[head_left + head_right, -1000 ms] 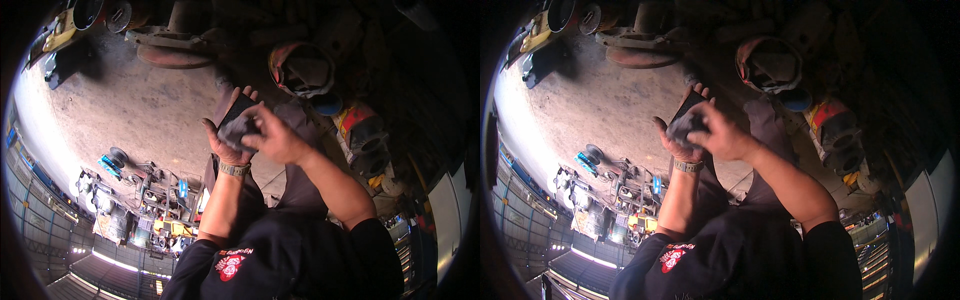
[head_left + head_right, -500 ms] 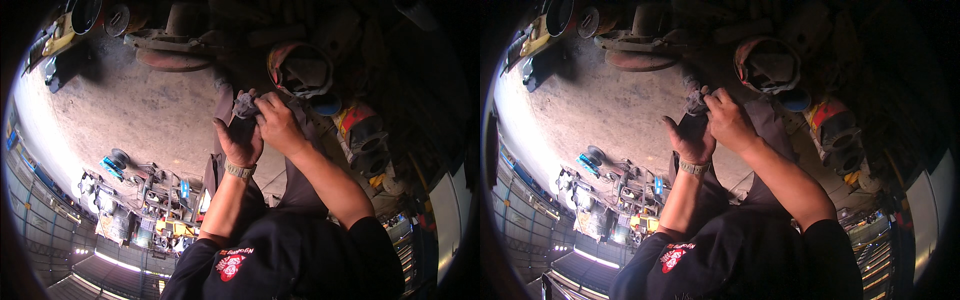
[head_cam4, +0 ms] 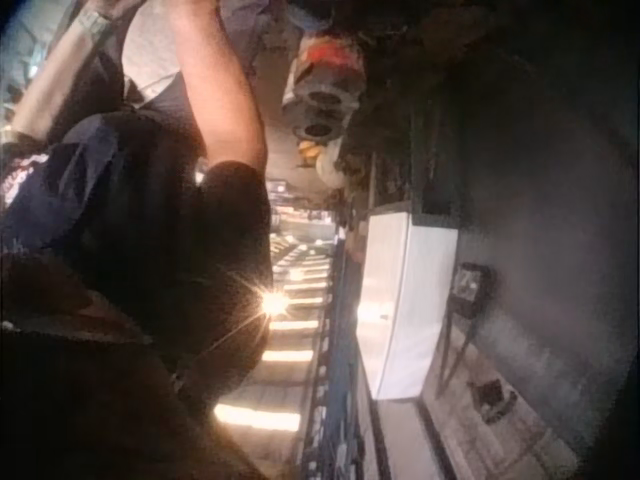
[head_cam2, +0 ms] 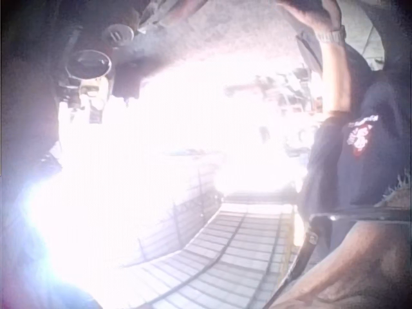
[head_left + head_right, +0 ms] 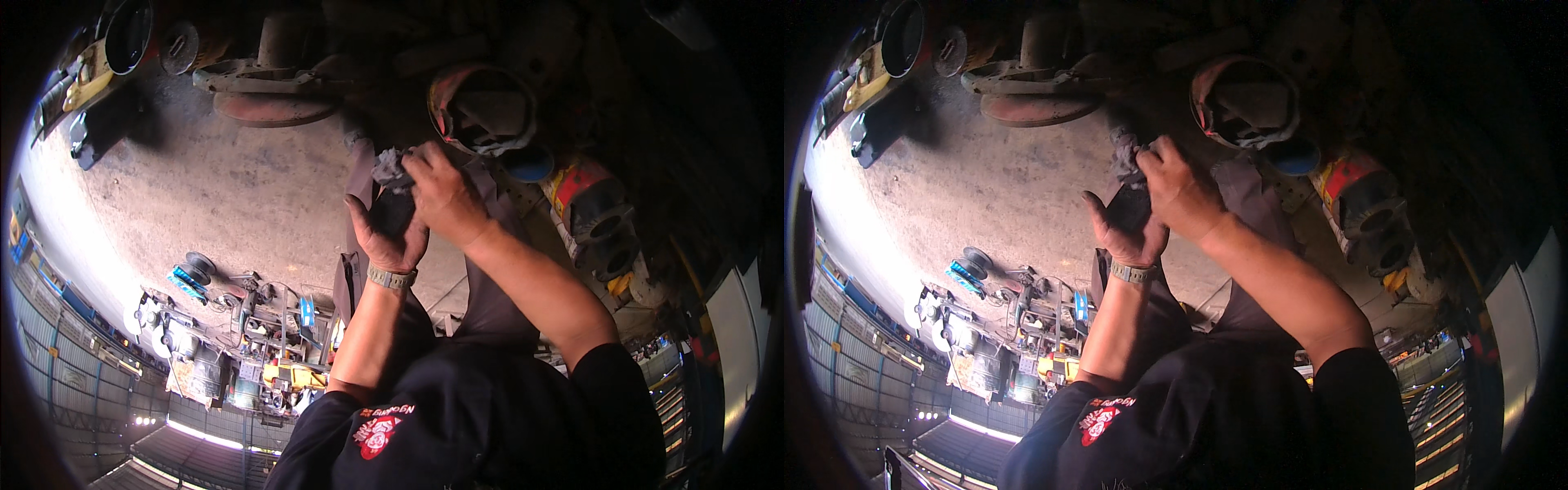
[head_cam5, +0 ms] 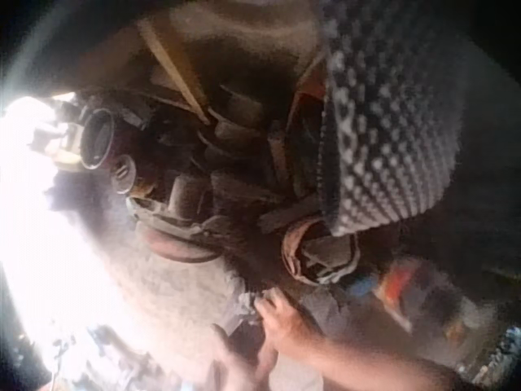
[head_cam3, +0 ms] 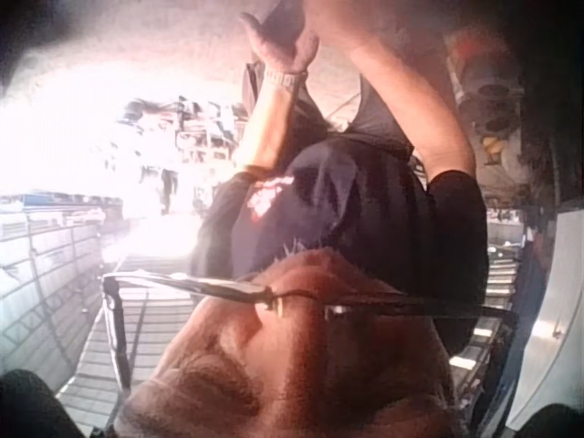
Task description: The person cleans a small metal block with a cloth, then picks up a larger curved metal piece and places the block onto it. They use a handheld tool to scrape or mark the surface of the larger piece while sitting on the floor.
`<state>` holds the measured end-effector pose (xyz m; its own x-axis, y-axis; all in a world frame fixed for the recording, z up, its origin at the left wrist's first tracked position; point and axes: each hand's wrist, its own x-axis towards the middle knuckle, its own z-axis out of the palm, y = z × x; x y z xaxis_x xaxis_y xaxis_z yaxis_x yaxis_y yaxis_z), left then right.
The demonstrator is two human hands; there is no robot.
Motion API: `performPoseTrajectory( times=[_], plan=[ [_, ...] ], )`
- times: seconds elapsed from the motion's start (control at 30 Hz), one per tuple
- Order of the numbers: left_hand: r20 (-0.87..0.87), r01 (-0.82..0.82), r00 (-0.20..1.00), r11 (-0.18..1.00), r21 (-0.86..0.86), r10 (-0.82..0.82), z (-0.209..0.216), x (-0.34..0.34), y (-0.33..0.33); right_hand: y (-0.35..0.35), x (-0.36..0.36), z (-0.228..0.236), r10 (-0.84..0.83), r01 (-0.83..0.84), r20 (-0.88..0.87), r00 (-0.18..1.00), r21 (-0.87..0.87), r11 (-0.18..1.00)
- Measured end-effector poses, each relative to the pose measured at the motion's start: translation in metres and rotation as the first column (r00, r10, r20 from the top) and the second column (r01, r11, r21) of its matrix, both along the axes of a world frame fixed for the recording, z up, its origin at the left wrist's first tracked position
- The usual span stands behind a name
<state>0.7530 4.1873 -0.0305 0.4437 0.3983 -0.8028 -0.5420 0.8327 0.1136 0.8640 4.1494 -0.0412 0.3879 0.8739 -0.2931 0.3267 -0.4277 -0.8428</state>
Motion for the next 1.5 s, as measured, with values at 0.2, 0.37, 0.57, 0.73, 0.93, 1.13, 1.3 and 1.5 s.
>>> performPoseTrajectory(
  times=[0.2,0.37,0.57,0.73,0.93,1.13,1.3,1.5],
  plan=[
    [0.161,-0.059,0.986,0.997,0.046,0.051,-0.014,-0.005,0.008,-0.009,-0.033,0.034,0.057,-0.045,-0.183,0.981,0.069,0.997],
    [0.076,-0.036,0.997,0.998,0.052,0.032,-0.008,-0.008,-0.002,-0.005,0.003,-0.012,0.037,-0.037,-0.016,0.999,-0.001,0.999],
    [0.006,0.036,0.999,0.997,0.070,-0.037,-0.025,-0.009,-0.009,-0.011,-0.025,0.002,-0.063,0.063,0.051,0.997,-0.008,0.998],
    [-0.001,0.060,0.998,0.996,0.065,-0.060,-0.014,-0.006,-0.005,-0.027,-0.031,0.006,0.014,0.003,-0.180,0.984,0.096,0.995],
    [0.104,0.036,0.994,0.999,0.030,-0.039,-0.015,0.006,-0.021,-0.047,0.023,-0.036,-0.039,0.038,-0.011,0.999,-0.063,0.997],
    [0.134,0.058,0.989,0.998,0.010,-0.059,-0.029,0.016,-0.011,-0.094,0.107,-0.083,-0.517,0.568,0.243,0.821,-0.436,0.698],
    [0.110,0.140,0.984,0.990,0.006,-0.140,-0.040,0.001,-0.023,-0.184,0.215,-0.177,-0.475,0.753,0.590,0.653,-0.436,0.494],
    [0.107,0.229,0.968,0.973,0.011,-0.229,-0.052,0.007,-0.035,-0.172,0.319,-0.196,-0.404,0.768,0.672,0.621,-0.419,0.483]
  ],
)
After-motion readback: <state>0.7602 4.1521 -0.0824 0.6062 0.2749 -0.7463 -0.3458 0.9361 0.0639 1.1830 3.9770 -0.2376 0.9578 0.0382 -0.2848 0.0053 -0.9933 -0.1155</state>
